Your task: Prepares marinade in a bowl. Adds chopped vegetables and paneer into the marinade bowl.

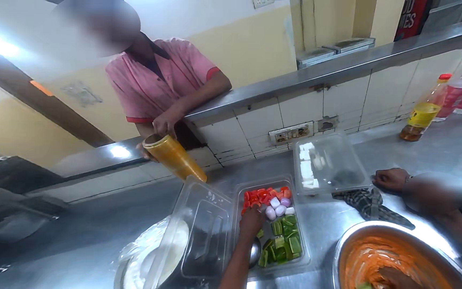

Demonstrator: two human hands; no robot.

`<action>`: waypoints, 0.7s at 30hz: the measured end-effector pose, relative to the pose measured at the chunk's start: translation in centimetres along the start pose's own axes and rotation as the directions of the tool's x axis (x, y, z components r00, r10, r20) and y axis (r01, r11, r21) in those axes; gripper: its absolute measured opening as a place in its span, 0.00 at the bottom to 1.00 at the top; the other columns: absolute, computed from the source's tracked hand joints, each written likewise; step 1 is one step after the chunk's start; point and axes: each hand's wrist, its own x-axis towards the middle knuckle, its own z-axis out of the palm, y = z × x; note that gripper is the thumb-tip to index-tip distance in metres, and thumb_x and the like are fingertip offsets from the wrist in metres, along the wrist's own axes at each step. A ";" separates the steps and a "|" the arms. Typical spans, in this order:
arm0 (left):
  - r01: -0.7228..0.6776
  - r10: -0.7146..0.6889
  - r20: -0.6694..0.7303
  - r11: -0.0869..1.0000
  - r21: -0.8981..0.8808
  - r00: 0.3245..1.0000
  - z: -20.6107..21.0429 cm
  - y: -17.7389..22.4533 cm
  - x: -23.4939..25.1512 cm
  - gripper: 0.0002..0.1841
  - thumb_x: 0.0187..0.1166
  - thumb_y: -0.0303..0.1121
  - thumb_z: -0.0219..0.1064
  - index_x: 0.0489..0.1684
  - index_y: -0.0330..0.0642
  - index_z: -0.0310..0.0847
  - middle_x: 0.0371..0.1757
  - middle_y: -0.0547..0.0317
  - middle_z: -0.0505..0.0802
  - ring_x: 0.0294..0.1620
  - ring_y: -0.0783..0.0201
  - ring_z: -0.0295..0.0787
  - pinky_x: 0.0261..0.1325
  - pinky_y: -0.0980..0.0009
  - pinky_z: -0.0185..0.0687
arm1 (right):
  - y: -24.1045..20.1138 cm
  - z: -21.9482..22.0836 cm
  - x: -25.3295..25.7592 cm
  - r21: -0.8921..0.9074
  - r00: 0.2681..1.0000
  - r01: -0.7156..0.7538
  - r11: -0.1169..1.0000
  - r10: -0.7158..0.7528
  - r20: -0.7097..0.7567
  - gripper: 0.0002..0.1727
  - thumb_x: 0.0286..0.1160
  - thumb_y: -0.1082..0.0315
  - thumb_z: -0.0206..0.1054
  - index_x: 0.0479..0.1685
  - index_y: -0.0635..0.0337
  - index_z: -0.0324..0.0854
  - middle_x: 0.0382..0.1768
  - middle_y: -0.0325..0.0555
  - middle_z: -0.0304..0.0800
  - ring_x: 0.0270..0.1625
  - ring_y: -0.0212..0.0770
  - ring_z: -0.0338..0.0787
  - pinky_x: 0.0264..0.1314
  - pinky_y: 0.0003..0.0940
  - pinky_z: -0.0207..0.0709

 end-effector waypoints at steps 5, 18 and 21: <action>-0.185 0.166 -0.087 0.932 -0.311 0.982 -0.8 2.0 -3.9 0.17 0.86 0.27 0.55 0.69 0.33 0.80 0.70 0.36 0.83 0.59 0.46 0.90 0.61 0.52 0.88 | 0.0 0.0 -0.1 0.000 1.000 0.008 1.000 -0.008 -0.003 0.16 0.81 0.69 0.64 0.51 0.78 0.86 0.57 0.73 0.88 0.67 0.69 0.85 0.74 0.63 0.72; -0.510 0.809 0.263 0.547 -0.664 0.526 0.3 10.2 -13.4 0.33 0.79 0.37 0.70 0.83 0.32 0.67 0.74 0.41 0.84 0.75 0.54 0.81 0.77 0.57 0.76 | -1.4 -0.5 -0.4 0.041 0.998 -0.053 0.998 0.054 -0.022 0.17 0.79 0.74 0.62 0.57 0.79 0.85 0.63 0.76 0.85 0.71 0.70 0.83 0.77 0.62 0.70; -0.466 0.588 0.104 0.725 -0.508 0.802 -0.5 8.1 -7.5 0.25 0.84 0.36 0.65 0.77 0.33 0.74 0.72 0.42 0.85 0.73 0.53 0.83 0.77 0.57 0.77 | 0.1 -0.2 0.1 0.013 1.000 0.012 1.000 -0.012 0.004 0.17 0.81 0.70 0.63 0.54 0.80 0.85 0.58 0.76 0.87 0.67 0.70 0.85 0.75 0.65 0.71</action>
